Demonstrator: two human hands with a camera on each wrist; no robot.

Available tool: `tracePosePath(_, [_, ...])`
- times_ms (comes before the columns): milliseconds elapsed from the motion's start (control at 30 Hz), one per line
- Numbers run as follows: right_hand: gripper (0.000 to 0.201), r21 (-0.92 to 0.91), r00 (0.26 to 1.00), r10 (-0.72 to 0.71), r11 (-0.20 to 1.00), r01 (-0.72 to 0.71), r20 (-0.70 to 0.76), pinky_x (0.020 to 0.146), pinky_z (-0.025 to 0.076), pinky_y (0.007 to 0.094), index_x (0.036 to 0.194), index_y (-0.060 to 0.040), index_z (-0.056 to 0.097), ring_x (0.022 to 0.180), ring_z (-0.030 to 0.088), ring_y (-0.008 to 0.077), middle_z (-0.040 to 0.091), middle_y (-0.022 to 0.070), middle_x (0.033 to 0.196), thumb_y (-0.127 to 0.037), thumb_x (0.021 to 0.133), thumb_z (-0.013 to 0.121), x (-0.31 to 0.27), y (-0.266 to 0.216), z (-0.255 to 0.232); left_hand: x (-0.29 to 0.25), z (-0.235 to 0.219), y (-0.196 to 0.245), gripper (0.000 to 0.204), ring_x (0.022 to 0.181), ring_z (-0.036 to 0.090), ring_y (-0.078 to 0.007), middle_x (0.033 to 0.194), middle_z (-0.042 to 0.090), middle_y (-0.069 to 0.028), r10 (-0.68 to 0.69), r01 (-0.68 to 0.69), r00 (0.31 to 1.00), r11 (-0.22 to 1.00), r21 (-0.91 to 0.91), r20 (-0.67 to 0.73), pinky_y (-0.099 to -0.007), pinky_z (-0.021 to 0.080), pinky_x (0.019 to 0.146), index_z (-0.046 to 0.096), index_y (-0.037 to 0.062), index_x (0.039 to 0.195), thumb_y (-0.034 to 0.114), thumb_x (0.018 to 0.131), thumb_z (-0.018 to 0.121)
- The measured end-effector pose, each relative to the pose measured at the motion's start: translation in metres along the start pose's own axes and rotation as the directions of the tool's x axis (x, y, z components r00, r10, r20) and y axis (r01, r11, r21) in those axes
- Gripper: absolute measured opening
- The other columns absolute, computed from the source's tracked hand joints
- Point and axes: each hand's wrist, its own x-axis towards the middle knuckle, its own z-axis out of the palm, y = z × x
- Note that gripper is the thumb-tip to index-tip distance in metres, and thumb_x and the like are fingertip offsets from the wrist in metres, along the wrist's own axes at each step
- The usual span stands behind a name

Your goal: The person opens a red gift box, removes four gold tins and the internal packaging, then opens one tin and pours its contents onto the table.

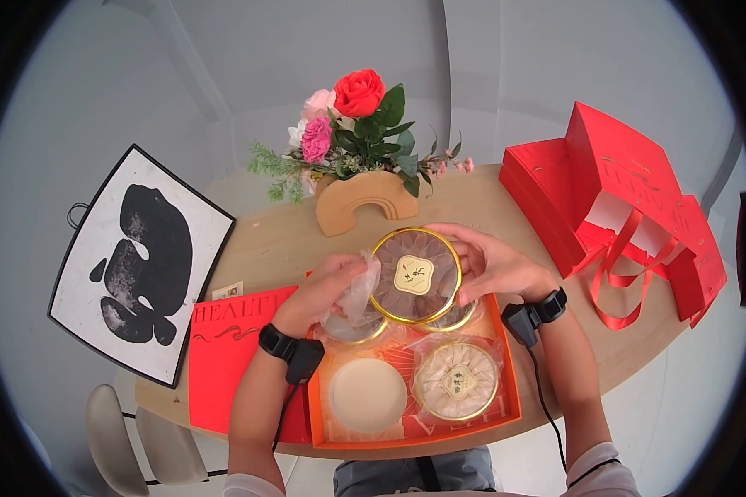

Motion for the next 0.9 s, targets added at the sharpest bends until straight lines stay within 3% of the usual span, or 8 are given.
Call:
tracePosePath(67, [0.113, -0.003, 1.000, 0.005, 1.000, -0.005, -0.001, 0.107, 0.050, 0.0376, 0.158, -0.0045, 0.023, 0.131, 0.055, 0.0228, 0.047, 0.0148, 0.150, 0.002, 0.068, 0.090, 0.0000, -0.0001, 0.0000, 0.0029, -0.0039, -0.0033, 0.032, 0.066, 0.059, -0.0048, 0.084, 0.063, 0.0001, 0.024, -0.024, 0.998, 1.000, -0.010, 0.051, -0.0227, 0.044, 0.044, 0.064, 0.0040, 0.110, 0.034, 0.099, 0.058])
tracePosePath(367, [0.112, 0.004, 1.000, 0.010, 1.000, -0.010, -0.010, 0.107, 0.050, 0.0372, 0.158, -0.0042, 0.023, 0.130, 0.056, 0.0221, 0.048, 0.0144, 0.150, 0.001, 0.068, 0.090, -0.0002, 0.0001, 0.0005, 0.0028, -0.0018, -0.0035, 0.029, 0.059, 0.056, -0.0039, 0.078, 0.061, 0.0021, 0.019, -0.017, 0.999, 0.999, -0.028, 0.045, -0.0220, 0.041, 0.040, 0.064, 0.0060, 0.105, 0.033, 0.100, 0.057])
tracePosePath(900, [0.112, -0.002, 1.000, 0.002, 1.000, -0.002, -0.004, 0.106, 0.051, 0.0367, 0.158, -0.0043, 0.024, 0.130, 0.055, 0.0221, 0.048, 0.0148, 0.150, 0.000, 0.068, 0.090, 0.0000, -0.0021, 0.0021, 0.0015, -0.0020, -0.0001, 0.034, 0.070, 0.061, -0.0057, 0.088, 0.064, -0.0004, -0.011, 0.011, 0.999, 1.000, 0.007, 0.033, -0.0235, 0.047, 0.046, 0.065, 0.0042, 0.111, 0.035, 0.099, 0.059])
